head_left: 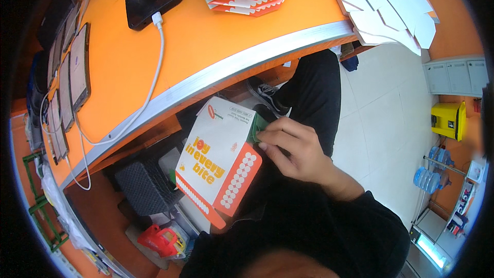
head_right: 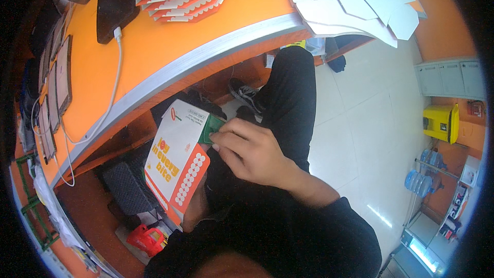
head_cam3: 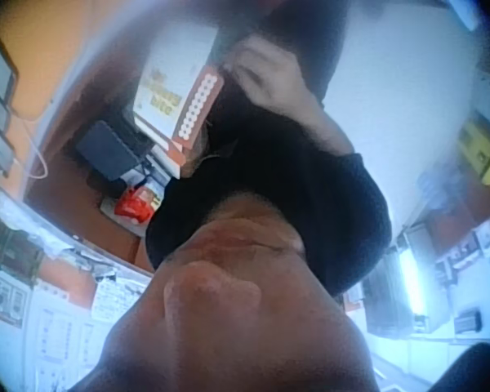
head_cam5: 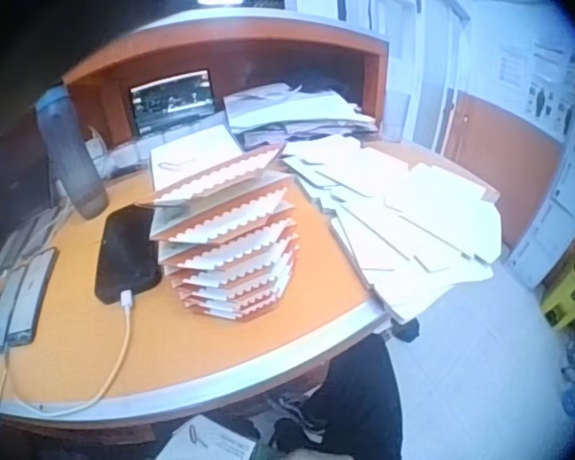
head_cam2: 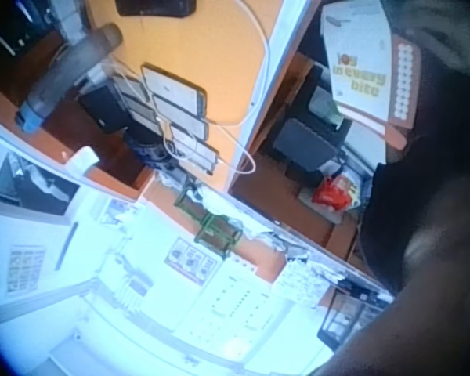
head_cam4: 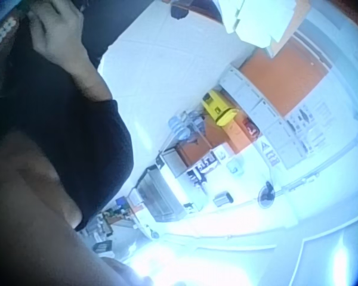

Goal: The person folds and assembles small printed paper boxes by hand. They repeatedly pick up flat sheets, fold along creases, and tuck flaps to form finished boxes, stacking completed units on the desk.

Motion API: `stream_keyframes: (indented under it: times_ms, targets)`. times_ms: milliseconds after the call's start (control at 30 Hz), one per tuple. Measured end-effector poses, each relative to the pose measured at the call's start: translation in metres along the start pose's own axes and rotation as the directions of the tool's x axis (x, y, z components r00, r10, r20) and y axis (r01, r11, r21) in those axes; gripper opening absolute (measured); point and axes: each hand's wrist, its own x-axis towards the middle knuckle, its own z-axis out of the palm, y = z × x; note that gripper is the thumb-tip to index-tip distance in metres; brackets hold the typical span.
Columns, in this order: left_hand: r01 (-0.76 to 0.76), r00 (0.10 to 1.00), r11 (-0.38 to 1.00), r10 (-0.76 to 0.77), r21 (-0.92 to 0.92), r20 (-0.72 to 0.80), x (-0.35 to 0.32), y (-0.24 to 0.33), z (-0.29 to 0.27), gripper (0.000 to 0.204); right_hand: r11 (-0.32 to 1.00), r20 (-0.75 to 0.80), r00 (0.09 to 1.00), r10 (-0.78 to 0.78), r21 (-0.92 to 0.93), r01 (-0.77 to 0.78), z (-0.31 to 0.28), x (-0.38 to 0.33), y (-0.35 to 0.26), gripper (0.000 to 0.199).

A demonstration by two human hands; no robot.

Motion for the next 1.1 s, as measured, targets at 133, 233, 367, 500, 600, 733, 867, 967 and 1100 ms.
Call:
stream_keyframes:
  times_ms: [133, 233, 367, 500, 600, 733, 867, 967, 1100]
  targets:
    - [-0.014, 1.000, 1.000, 0.014, 0.005, 0.022, 0.000, 0.000, 0.002, 0.055, 0.999, -0.097, 0.995, -0.004, 0.053, 0.009, 0.004, -0.003, 0.003, 0.020]
    - [-0.040, 0.998, 0.999, 0.038, 0.032, 0.044, -0.006, 0.002, 0.004, 0.054, 0.991, -0.188, 0.975, -0.123, -0.068, 0.112, 0.012, -0.006, 0.008, 0.020]
    - [-0.088, 0.994, 0.968, 0.100, -0.237, 0.035, -0.014, 0.014, 0.010, 0.053, 0.971, -0.204, 0.972, -0.121, -0.230, 0.073, 0.018, -0.006, -0.002, 0.025]
    - [0.067, 0.985, 0.700, -0.159, -0.711, -0.064, 0.005, 0.041, 0.017, 0.042, 0.943, -0.080, 0.983, -0.167, -0.305, 0.135, 0.013, 0.001, 0.004, 0.029]
    - [0.106, 0.930, 0.572, -0.347, -0.814, -0.123, 0.017, 0.052, 0.018, 0.034, 0.938, 0.020, 0.989, -0.149, -0.314, 0.148, 0.013, -0.004, 0.007, 0.040]
    - [0.050, 0.889, 0.508, -0.415, -0.860, -0.193, 0.028, 0.061, 0.015, 0.028, 0.970, -0.022, 0.998, -0.057, -0.237, 0.051, 0.007, -0.012, 0.013, 0.048]
    - [0.087, 0.921, 0.377, -0.384, -0.922, -0.070, 0.033, 0.071, 0.002, 0.029, 0.971, -0.148, 0.976, -0.163, -0.199, 0.132, -0.006, -0.025, 0.030, 0.034]
    - [0.267, 0.946, 0.216, -0.243, -0.939, 0.213, 0.033, 0.083, -0.005, 0.028, 0.951, -0.236, 0.937, -0.257, -0.235, 0.202, -0.022, -0.010, 0.029, 0.019]
    - [0.094, 0.862, 0.813, 0.222, -0.574, 0.456, 0.006, 0.113, -0.046, 0.039, 0.909, -0.159, 0.920, -0.359, -0.281, 0.306, -0.043, 0.008, 0.031, 0.023]
